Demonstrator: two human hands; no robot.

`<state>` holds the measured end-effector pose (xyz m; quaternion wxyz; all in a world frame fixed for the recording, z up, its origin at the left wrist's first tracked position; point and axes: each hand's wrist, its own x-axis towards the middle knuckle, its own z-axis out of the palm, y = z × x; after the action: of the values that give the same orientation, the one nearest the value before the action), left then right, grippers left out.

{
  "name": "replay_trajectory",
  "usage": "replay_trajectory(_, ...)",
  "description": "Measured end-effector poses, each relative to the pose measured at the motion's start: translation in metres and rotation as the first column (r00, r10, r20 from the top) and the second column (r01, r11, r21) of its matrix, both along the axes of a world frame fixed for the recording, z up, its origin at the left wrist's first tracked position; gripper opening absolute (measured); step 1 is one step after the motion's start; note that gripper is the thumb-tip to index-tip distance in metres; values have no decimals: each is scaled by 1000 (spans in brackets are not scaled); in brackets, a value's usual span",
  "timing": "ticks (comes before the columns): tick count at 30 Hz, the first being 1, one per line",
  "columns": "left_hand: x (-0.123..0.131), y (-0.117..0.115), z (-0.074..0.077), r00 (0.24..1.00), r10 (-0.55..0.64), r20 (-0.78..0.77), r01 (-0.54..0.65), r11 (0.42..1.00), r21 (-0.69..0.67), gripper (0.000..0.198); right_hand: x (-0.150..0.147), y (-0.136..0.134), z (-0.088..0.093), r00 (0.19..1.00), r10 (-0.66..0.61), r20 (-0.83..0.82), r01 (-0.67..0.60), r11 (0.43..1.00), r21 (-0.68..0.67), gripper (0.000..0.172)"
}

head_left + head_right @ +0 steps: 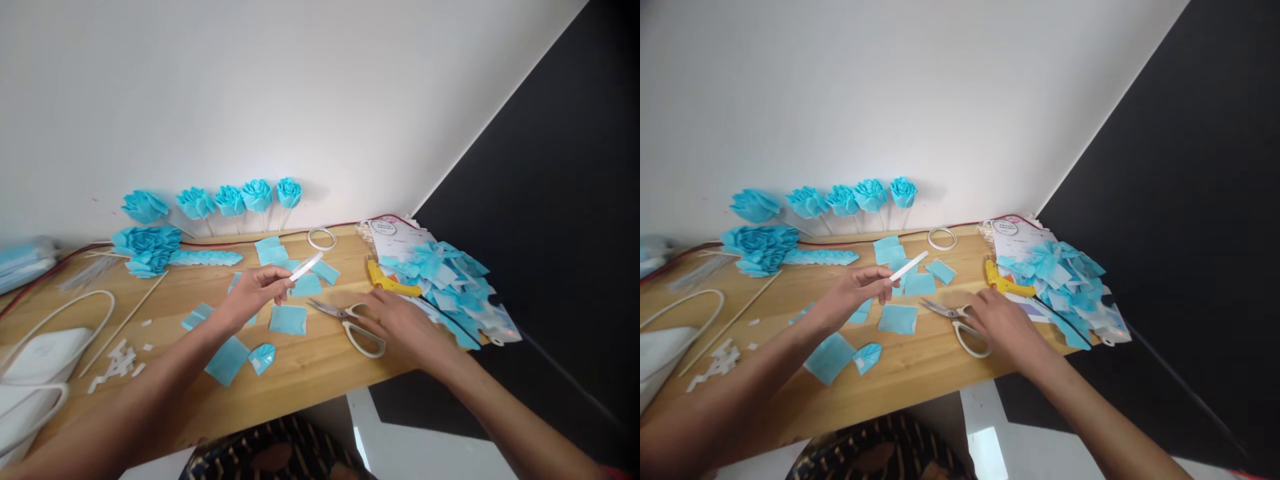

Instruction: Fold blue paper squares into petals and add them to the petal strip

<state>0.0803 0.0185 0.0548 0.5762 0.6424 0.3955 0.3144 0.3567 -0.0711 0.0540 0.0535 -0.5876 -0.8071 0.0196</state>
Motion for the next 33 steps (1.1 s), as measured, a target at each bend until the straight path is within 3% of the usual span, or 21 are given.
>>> replay_trajectory(3, -7, 0, -5, 996, 33, 85, -27, 998, -63, 24, 2, -12, -29, 999, 34, 0, -34, 998, -49, 34)
replay_trajectory(6, -12, -3, -14, 988, 42, 146, -27, 994, -103, 29, 2, -15, -45, 999, 15, -39, -17, 999, -39, 38)
replay_trajectory(9, -15, -5, -23, 980, 59, 192, -33, 991, -133, 31, 4, -13, -41, 989, -10, -145, -3, 996, -92, 38)
replay_trajectory(12, -19, -6, -29, 967, 61, 249, -25, 989, -143, 31, 9, -12, -23, 924, -130, -359, 39, 967, -251, 41)
replay_trajectory(14, -21, -7, -32, 959, 56, 278, -16, 990, -142, 31, 9, -13, -10, 790, -239, -565, -2, 920, -392, 46)
replay_trajectory(16, -22, -8, -33, 958, 56, 283, -15, 989, -144, 31, 4, -17, -2, 583, -347, -735, -158, 839, -521, 57)
replay_trajectory(19, -22, -10, -31, 960, 49, 274, -9, 990, -144, 29, -15, -24, -4, 291, -517, -805, -456, 665, -591, 75)
replay_trajectory(21, -22, -11, -30, 962, 37, 272, 0, 991, -136, 28, -29, -27, -9, 195, -577, -793, -572, 590, -570, 81)
replay_trajectory(24, -22, -12, -29, 964, 25, 266, 7, 993, -121, 27, -45, -27, -14, 184, -598, -780, -620, 545, -565, 85)
replay_trajectory(29, -22, -12, -30, 969, 28, 246, 3, 992, -127, 29, -51, -15, -7, 211, -546, -811, -621, 566, -542, 83)
replay_trajectory(33, -21, -12, -32, 971, 30, 239, 1, 992, -129, 31, -54, -10, -2, 244, -530, -812, -645, 537, -544, 83)
